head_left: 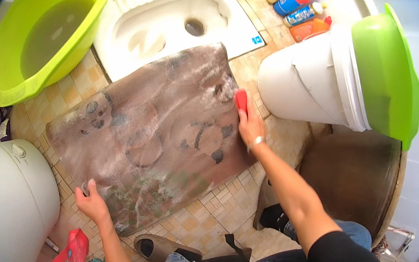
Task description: The person scrubs a bathroom mat with a red brush, rinses it in a green basin, and then scrubs the floor where the mat was placed.
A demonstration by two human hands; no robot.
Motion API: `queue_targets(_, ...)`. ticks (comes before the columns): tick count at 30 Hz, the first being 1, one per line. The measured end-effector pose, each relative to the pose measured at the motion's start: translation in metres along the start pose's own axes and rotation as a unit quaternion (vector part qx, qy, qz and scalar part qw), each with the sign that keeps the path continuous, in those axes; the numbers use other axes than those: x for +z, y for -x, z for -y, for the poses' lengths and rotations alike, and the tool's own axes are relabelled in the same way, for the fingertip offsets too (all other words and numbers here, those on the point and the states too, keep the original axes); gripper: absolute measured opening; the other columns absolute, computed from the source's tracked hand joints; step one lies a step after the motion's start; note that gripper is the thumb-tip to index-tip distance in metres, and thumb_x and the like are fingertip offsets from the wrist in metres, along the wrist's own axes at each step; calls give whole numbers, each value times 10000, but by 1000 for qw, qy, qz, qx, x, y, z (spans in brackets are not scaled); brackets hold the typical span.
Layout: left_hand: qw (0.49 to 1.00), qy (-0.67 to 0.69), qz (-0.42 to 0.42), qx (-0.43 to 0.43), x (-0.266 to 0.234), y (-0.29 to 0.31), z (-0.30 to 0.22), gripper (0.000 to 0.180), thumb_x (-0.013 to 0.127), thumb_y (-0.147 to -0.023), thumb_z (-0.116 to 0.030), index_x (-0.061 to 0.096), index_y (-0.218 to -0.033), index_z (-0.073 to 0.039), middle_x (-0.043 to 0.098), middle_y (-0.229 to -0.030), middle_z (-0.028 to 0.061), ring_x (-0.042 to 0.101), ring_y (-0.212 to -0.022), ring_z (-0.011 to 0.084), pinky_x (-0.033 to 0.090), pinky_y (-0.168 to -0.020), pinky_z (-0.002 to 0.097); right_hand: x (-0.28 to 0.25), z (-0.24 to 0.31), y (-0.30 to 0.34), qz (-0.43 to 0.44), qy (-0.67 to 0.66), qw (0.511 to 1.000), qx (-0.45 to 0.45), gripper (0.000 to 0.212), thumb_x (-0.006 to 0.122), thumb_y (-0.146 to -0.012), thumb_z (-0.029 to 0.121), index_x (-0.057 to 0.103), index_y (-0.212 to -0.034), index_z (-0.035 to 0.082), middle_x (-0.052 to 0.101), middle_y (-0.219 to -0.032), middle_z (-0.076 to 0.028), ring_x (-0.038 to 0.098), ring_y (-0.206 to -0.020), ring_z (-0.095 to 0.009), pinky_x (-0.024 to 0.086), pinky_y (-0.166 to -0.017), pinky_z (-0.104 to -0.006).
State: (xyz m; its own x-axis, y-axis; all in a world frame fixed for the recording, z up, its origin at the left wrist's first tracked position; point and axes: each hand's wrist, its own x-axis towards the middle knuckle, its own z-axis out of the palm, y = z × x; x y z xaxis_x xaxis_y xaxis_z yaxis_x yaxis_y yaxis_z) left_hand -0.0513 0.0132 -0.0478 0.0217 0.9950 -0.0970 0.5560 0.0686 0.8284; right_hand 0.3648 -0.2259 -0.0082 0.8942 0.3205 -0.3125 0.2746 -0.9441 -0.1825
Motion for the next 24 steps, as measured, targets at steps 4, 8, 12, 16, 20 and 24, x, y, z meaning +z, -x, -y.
queue_targets(4, 998, -61, -5, -13, 2, -1, 2, 206, 733, -896, -64, 594, -991, 55, 649, -878, 161, 601, -818, 262, 496, -813, 410, 32, -20, 47, -34, -90, 995, -23, 632, 482, -1062, 306, 265, -1642, 182, 680, -1214, -263, 678, -967, -480, 532, -828, -527)
queue_targets(8, 994, -112, 6, 14, -1, -2, 13, 226, 745, -863, -51, 622, -1025, 46, 661, -916, 171, 621, -847, 299, 494, -835, 416, 59, -58, 96, -38, -94, 995, -14, 651, 480, -1059, 295, 231, -1655, 210, 660, -1318, -252, 692, -1011, -461, 534, -881, -532)
queue_targets(12, 996, -72, 51, -29, 7, -4, 8, 223, 739, -857, -37, 615, -1019, 54, 655, -959, 181, 630, -875, 318, 489, -840, 409, 2, 31, -42, -4, 16, 1000, 7, 643, 449, -1066, 398, 251, -1644, 197, 715, -1107, -270, 682, -944, -477, 513, -822, -572)
queue_targets(16, 993, -115, 16, -15, -8, -10, 12, 219, 740, -850, -20, 576, -969, 64, 618, -952, 197, 608, -877, 365, 479, -830, 414, 38, 22, 35, 20, -75, 997, 15, 671, 486, -1057, 358, 227, -1657, 204, 730, -1064, -263, 706, -887, -453, 529, -766, -542)
queue_targets(20, 990, -142, 20, 0, -8, 0, 5, 243, 751, -841, -16, 538, -926, 62, 586, -932, 210, 577, -869, 400, 469, -820, 433, 37, 13, 31, 13, -60, 997, -53, 666, 487, -1053, 351, 243, -1651, 191, 733, -1029, -252, 701, -854, -452, 522, -742, -551)
queue_targets(24, 990, -139, 30, -5, 10, -1, -5, 248, 756, -839, -22, 545, -944, 56, 595, -948, 217, 577, -875, 407, 469, -826, 435, 5, 102, -55, -22, -98, 994, 47, 629, 492, -1066, 326, 278, -1635, 169, 723, -1002, -236, 703, -885, -427, 546, -765, -508)
